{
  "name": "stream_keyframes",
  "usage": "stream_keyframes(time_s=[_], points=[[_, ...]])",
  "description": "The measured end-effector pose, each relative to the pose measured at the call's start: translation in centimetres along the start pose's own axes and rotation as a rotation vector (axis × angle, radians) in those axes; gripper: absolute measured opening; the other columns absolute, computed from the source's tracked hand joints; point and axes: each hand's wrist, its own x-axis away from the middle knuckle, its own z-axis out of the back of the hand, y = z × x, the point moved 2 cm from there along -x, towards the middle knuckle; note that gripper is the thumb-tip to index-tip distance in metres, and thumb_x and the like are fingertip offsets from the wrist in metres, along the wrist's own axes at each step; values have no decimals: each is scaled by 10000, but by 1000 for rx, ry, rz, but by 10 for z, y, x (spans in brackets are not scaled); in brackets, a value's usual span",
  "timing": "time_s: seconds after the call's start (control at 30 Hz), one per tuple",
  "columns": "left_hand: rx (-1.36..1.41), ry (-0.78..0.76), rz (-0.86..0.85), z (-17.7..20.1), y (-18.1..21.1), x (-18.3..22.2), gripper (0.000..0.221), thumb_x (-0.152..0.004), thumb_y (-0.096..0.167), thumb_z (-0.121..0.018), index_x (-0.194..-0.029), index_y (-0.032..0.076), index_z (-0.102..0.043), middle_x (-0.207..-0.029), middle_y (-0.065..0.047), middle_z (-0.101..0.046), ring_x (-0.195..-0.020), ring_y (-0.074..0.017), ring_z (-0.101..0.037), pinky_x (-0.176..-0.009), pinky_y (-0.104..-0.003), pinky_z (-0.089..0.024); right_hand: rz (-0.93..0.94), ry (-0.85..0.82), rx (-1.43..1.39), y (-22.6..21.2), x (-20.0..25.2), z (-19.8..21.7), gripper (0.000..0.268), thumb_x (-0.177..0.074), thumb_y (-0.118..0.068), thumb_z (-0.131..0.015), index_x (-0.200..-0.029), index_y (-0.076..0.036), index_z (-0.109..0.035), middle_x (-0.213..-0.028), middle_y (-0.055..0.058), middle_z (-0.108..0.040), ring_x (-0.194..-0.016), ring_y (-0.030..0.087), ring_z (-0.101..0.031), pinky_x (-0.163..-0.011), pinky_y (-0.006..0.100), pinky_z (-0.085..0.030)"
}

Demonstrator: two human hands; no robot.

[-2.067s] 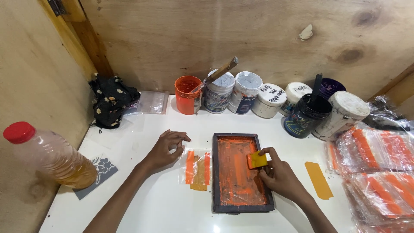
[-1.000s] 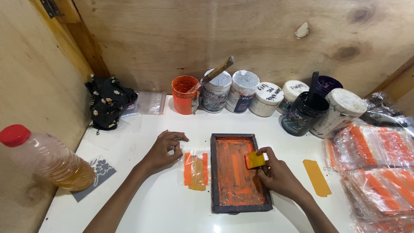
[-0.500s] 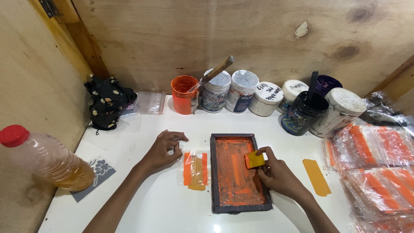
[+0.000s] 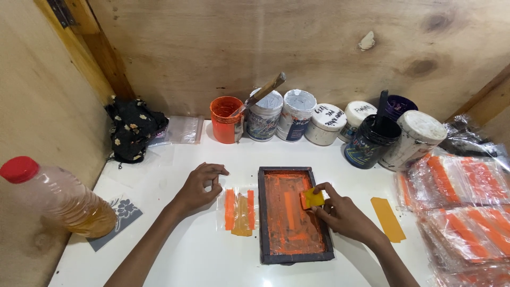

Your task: Applying orange ink to a small screen printing frame using a squeegee to ensure even coverage.

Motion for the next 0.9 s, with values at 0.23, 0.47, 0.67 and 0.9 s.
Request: stream_keyframes(time_s=[0.23,0.47,0.67,0.9], points=[[41,38,-16,1,5,0,64,-851,109,-631,-791,112,-607,-1114,-35,-766,-1130,-180,-677,-1081,-384,-467,152,261,36,12,-12,0,228,-1006,-361,-578,-1179,-219,-623,-696,10,-629,-538,130,-481,-579,296,-369],[-228,140,-218,-19,33,3,272,-803,357,-764,-990,180,-674,-1201,-12,-701,-1223,-233,-620,-1202,-624,-181,294,364,-15,19,-21,-3,141,-949,-246,-673,-1044,-171,-746,-656,-18,-642,-501,91,-417,-535,280,-341],[-358,21,-467,-61,96,27,676,-810,511,-725,-1297,54,-624,-1363,-147,-627,-1326,-324,-539,-1203,-698,-102,463,336,71,20,-19,-3,369,-857,-140,-573,-1186,-226,-715,-1109,-47,-788,-571,151,-518,-632,310,-499],[-520,-216,-409,-80,113,45,1037,-928,718,-467,-1540,-96,-270,-1653,-252,-220,-1550,-355,-138,-1199,-650,102,640,455,310,16,-14,-8,338,-916,-134,-599,-1228,-241,-669,-1018,-53,-747,-473,213,-524,-495,337,-433]])
